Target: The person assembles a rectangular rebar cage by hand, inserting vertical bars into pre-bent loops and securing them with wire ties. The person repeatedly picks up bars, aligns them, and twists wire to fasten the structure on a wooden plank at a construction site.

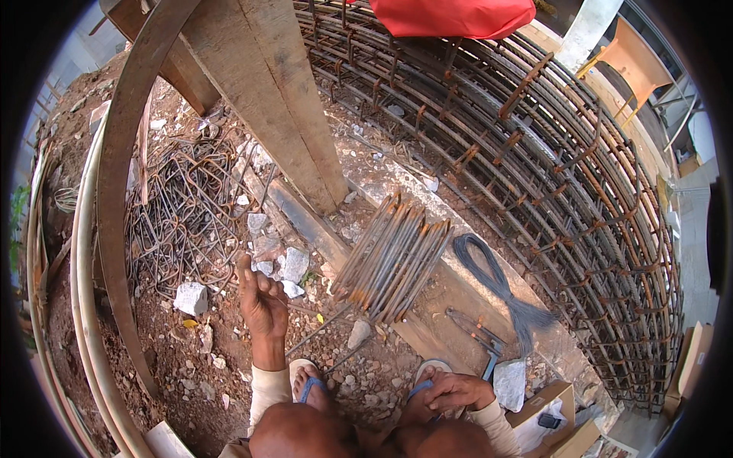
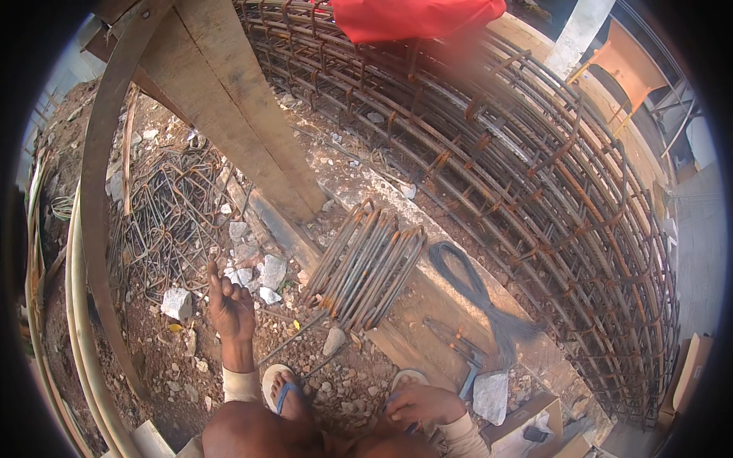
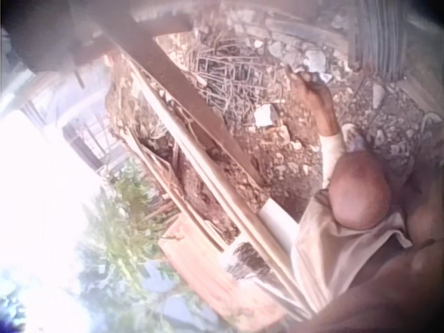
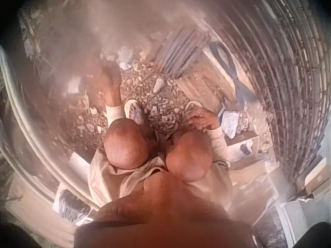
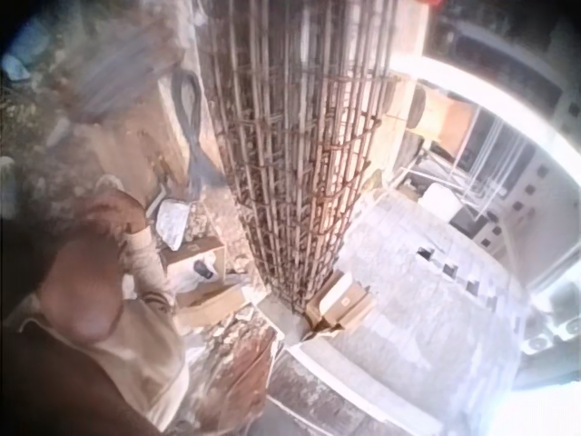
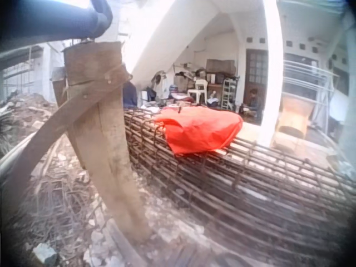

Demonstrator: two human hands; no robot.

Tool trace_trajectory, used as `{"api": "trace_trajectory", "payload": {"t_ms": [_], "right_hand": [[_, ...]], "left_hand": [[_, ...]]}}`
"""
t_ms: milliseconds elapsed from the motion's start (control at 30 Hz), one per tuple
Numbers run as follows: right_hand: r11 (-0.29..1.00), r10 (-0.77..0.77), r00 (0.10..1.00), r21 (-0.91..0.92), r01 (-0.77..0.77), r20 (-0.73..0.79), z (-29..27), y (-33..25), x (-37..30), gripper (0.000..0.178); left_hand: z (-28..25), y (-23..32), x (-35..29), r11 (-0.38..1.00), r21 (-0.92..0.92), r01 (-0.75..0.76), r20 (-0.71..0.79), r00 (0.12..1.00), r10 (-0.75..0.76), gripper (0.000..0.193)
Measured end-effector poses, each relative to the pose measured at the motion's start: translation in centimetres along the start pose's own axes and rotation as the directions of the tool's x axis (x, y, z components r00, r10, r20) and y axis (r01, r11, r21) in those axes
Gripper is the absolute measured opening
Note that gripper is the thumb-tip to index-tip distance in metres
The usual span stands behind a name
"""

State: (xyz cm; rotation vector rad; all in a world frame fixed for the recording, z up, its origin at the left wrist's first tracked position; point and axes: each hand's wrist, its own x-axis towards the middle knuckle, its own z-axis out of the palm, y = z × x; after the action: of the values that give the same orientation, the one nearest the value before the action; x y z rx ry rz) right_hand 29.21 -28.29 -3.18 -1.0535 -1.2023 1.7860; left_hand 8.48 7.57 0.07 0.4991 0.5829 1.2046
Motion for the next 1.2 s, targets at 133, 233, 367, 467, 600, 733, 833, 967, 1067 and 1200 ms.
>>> {"api": "trace_trajectory", "payload": {"t_ms": [133,233,367,467,600,733,833,967,1067,1200], "right_hand": [[0.987,0.146,0.98,0.092,-0.134,-0.133,-0.1,-0.4,-1.3,0.021],[0.987,-0.044,0.97,-0.159,0.005,-0.241,1.5,-0.3,0.1,0.027],[0.994,0.059,0.968,0.108,-0.034,-0.243,3.0,-1.3,2.1,0.036],[0.896,0.224,0.875,0.443,-0.012,-0.429,3.8,-3.1,1.9,0.04],[0.86,0.349,0.672,0.509,0.048,-0.653,4.1,-4.3,-0.5,0.032],[0.961,0.275,0.477,0.243,-0.13,-0.835,4.2,-4.5,-3.8,0.023],[0.913,0.407,0.497,0.346,-0.213,-0.767,4.9,-5.1,-5.8,0.023],[0.923,0.366,0.48,0.375,-0.081,-0.797,6.2,-5.4,-7.2,0.019],[0.924,0.382,0.465,0.325,-0.201,-0.799,6.7,-4.4,-7.7,0.019],[0.959,0.271,0.482,0.192,-0.208,-0.833,7.2,-2.4,-7.8,0.029]], "left_hand": [[1.1,-0.7,-0.5,0.986,0.154,-0.056,0.154,0.988,0.033,0.026],[2.4,-1.6,-1.6,0.96,0.266,-0.092,0.269,0.963,0.018,0.021],[4.2,-3.7,-3.6,0.878,0.436,-0.195,0.325,0.945,0.048,0.025],[4.9,-4.2,-4.1,0.802,0.56,-0.21,0.364,0.931,-0.01,0.024],[5.0,-3.2,-3.0,0.66,0.717,-0.224,0.405,0.904,-0.134,0.019],[5.2,-2.8,-2.6,0.659,0.736,-0.153,0.458,0.83,-0.318,0.014],[5.4,-3.6,-3.3,0.639,0.763,-0.096,0.433,0.811,-0.394,0.013],[5.7,-4.7,-3.3,0.64,0.75,-0.167,0.511,0.761,-0.4,0.013],[6.0,-5.1,-3.3,0.721,0.684,-0.106,0.539,0.74,-0.402,0.013],[6.2,-4.9,-3.0,0.621,0.782,-0.051,0.452,0.733,-0.508,0.014]]}}
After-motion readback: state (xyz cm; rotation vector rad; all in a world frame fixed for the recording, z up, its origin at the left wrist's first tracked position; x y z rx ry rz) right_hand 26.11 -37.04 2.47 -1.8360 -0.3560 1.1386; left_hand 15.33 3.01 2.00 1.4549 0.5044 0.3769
